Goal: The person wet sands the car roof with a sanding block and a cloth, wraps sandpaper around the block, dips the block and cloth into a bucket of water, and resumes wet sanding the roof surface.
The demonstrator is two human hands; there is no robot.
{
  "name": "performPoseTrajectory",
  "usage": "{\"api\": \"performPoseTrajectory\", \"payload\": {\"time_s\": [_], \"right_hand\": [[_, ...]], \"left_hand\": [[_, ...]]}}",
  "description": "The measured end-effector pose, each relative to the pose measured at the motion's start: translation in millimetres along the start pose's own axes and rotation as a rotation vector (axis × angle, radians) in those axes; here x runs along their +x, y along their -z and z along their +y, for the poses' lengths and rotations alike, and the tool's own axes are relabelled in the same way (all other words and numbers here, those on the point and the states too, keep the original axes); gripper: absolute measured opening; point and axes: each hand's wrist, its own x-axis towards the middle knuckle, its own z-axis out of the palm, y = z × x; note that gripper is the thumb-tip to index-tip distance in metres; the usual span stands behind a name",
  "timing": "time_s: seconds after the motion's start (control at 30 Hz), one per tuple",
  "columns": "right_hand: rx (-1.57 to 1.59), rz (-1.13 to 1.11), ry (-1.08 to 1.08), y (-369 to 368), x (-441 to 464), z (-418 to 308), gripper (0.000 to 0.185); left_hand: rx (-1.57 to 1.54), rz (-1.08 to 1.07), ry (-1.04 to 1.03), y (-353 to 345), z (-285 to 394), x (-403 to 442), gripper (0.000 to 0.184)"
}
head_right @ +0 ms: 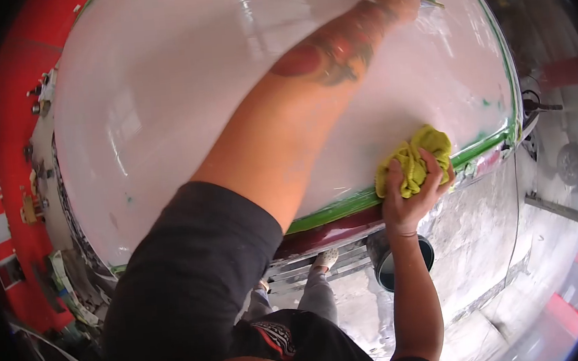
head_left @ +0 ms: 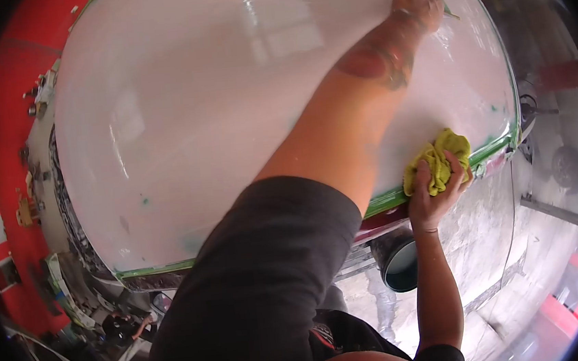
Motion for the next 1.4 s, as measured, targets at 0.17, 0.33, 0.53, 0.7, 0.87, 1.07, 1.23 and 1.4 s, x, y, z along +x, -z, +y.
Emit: {"api": "performPoseTrajectory", "payload": {"time_s": [0.17, 0.33, 0.53, 0.7, 0.87, 1.07, 1.23, 1.4], "right_hand": [[0.011, 0.029, -0.039, -4, -3, 6, 0.044], [0.019, 0.029, -0.046, -3, -2, 2, 0.042], [-0.019, -0.004, -0.008, 0, 0, -1, 0.041], [-0.026, -0.004, 0.011, -2, 0, 11, 0.042], [-0.078, 0.066, -0.012, -8, 3, 18, 0.043], [-0.168, 0.103, -0.003, -22, 11, 47, 0.058], [-0.303, 0.098, 0.052, -33, 22, 61, 0.061], [-0.55, 0.036, -0.165, -61, 20, 16, 0.068]], "left_hand": [[0.183, 0.162, 0.154, 149, -189, -92, 0.031], [0.415, 0.059, 0.713, 300, -426, -343, 0.047], [1.244, -0.782, 0.996, 408, -484, -726, 0.042], [0.87, 0.214, 1.043, 312, -297, -505, 0.025], [0.219, 0.34, 0.508, 191, -59, -358, 0.016], [0.328, 0.152, 0.478, 291, -25, -454, 0.032], [0.443, -0.062, 1.405, 438, -110, -668, 0.03], [-0.145, 0.587, 1.598, 501, 16, -791, 0.036]]}}
